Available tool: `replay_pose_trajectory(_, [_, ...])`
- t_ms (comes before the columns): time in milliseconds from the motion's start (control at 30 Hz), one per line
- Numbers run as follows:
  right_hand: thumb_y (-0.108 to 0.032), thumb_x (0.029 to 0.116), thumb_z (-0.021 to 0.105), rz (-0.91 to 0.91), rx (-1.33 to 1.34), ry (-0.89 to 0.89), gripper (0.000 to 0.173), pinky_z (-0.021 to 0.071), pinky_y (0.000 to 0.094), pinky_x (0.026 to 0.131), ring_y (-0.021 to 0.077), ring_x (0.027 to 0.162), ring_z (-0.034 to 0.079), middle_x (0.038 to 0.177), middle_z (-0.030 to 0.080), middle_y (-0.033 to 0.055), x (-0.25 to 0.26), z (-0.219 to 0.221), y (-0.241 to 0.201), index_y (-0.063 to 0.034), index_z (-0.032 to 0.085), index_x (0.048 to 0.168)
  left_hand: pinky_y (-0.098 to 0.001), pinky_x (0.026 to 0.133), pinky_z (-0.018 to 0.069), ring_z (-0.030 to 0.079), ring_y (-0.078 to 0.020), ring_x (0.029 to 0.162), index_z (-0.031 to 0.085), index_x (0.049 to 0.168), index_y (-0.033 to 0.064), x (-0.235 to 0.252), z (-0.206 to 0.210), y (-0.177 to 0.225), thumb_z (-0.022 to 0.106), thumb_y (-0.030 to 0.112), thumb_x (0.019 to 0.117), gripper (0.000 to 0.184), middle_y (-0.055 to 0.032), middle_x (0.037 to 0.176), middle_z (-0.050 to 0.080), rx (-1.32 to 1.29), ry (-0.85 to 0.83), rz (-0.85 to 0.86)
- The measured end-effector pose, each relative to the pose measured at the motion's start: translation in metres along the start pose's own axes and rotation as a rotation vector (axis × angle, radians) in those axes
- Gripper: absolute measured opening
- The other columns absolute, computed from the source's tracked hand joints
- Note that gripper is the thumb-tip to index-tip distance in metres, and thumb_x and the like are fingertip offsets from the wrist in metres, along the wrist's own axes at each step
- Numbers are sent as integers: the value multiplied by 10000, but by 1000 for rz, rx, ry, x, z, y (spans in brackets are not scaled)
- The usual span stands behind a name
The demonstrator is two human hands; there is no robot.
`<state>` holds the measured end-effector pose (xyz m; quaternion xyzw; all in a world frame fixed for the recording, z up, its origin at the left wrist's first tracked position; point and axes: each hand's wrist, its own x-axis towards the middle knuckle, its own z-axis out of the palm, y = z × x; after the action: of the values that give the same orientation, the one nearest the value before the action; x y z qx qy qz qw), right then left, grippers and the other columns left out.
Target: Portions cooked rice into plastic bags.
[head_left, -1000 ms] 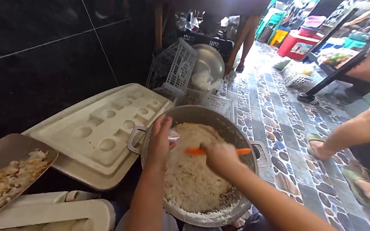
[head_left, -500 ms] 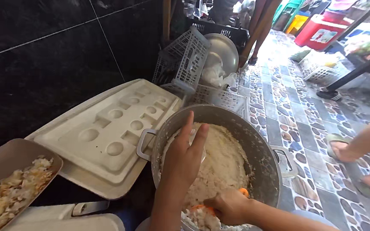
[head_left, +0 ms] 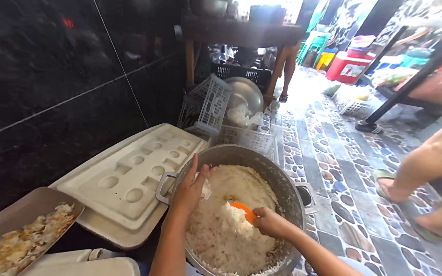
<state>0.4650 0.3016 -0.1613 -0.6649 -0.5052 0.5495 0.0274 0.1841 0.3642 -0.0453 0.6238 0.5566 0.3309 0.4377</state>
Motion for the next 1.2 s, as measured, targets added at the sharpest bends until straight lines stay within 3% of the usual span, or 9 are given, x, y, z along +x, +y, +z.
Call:
replay_pose_trajectory(67, [-266,1005,519,52,-120,32,238,415,342,495,142,537,500,693,558,20,-7,-2,-4,-128,618,1171,-608,986,492,554,-345,1323,226,1644,300,-2,-2,-1,355,616,1049,685,-84,1639,362,-76,57,-11])
replay_pose_trajectory(133, [-256,999,540,104,-429,112,328,531,601,768,349,913,685,1024,701,174,-20,2,-18,-92,627,1269,-542,874,547,618,-344,1200,208,1648,271,-9,-2,3,328,595,1064,679,-119,1640,344,-169,135,-37])
replay_pose_trajectory(167, [-222,994,540,119,-524,131,392,490,694,908,432,1130,651,1218,677,223,-29,8,-26,-101,586,1365,-523,878,550,619,-334,1200,193,1650,271,-12,-2,5,322,581,1070,670,-115,1646,333,-233,159,-46])
replay_pose_trajectory(233, [-147,982,526,94,-618,137,491,447,732,965,482,1246,585,1335,624,249,-37,17,-38,-148,504,1473,-464,766,568,682,-300,968,217,1642,271,-16,4,9,325,554,1082,636,-168,1482,526,-355,256,-59])
replay_pose_trajectory(333, [-89,963,540,57,-692,154,478,460,718,942,479,1229,593,1314,635,243,-42,20,-55,-153,545,1436,-393,704,546,662,-234,849,279,1619,246,-20,9,18,300,526,1095,594,-167,1357,604,-451,355,-74])
replay_pose_trajectory(467, [-82,943,574,51,-814,113,437,465,732,902,490,1213,596,1301,636,255,-32,16,-75,-120,586,1377,-366,739,521,646,-213,950,398,1554,193,-22,8,25,365,434,1106,510,-142,1303,621,-561,372,-97])
replay_pose_trajectory(600, [-44,955,556,33,-848,54,436,477,710,915,482,1213,595,1311,624,256,1,44,-75,-112,582,1385,-249,588,474,608,-102,715,418,1533,247,-26,8,27,355,434,1109,467,-66,1183,677,-503,265,-71])
replay_pose_trajectory(833, [-112,934,633,-3,-1073,-261,355,498,697,847,494,1101,632,1191,661,267,14,99,-33,-6,615,1272,-295,693,531,668,-149,884,413,1542,252,-25,-2,26,376,451,1101,486,-62,1299,651,-483,195,-39])
replay_pose_trajectory(1200, [-312,1028,485,-180,-594,-262,303,509,712,794,408,1013,692,1063,721,165,3,94,-6,-186,668,1234,-276,717,551,673,-136,971,484,1500,232,-19,-12,29,377,447,1095,470,-43,1298,649,-457,167,37])
